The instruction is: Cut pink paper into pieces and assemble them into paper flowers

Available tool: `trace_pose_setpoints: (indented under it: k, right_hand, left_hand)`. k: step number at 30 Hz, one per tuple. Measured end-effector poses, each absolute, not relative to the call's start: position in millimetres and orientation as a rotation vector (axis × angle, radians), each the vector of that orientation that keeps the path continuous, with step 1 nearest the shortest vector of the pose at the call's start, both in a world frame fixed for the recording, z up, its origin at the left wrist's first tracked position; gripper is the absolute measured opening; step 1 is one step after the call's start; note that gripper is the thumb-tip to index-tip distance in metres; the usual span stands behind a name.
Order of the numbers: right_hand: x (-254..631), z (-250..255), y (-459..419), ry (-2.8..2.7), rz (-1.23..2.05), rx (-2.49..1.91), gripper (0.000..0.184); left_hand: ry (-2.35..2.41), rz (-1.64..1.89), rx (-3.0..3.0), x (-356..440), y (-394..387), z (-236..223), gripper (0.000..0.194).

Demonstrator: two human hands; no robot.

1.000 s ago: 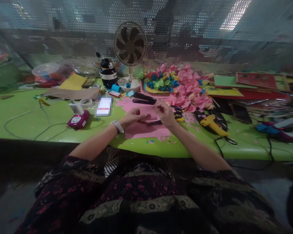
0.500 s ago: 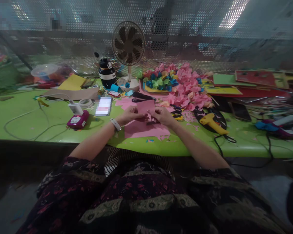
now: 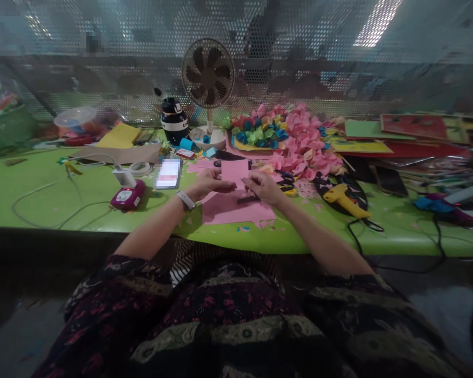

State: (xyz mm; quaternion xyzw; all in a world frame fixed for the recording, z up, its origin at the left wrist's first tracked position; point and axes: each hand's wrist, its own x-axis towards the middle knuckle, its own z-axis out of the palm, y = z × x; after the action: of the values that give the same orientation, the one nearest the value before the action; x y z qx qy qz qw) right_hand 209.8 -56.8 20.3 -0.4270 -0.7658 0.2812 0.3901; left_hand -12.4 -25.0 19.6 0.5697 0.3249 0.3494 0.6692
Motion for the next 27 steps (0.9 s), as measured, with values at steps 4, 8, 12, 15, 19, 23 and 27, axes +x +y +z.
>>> trace_pose_setpoints:
  k: [4,8,12,15,19,23,27]
  right_hand:
    - [216.2,22.7,-56.8,-1.866,0.787,-1.063,0.06]
    - [218.3,26.1,-59.3,-1.824,0.848,-1.049,0.062]
    - [218.1,28.4,-60.8,-1.802,0.888,-1.042,0.062]
    - [214.9,27.9,-61.4,-1.825,0.945,-1.033,0.063]
    - [207.3,24.9,-64.6,-1.815,1.144,-1.069,0.058]
    - [204.9,25.1,-65.8,-1.792,1.343,-1.11,0.05]
    - [221.4,33.8,-59.2,-1.864,1.244,-1.156,0.032]
  left_hand:
    - [0.764,0.788,1.276,-23.5,-17.5,24.4,0.045]
    - [0.769,0.791,1.29,-30.0,-16.4,27.8,0.048]
    - [0.747,0.785,1.197,-31.8,-16.4,28.0,0.048]
    - [0.735,0.825,1.173,-28.6,-16.0,24.4,0.044]
    - [0.781,0.861,1.364,-19.9,-19.3,19.5,0.042]
    - [0.801,0.859,1.436,-15.9,-22.1,19.3,0.044]
    - [0.825,0.969,1.392,-22.4,-16.8,22.1,0.052]
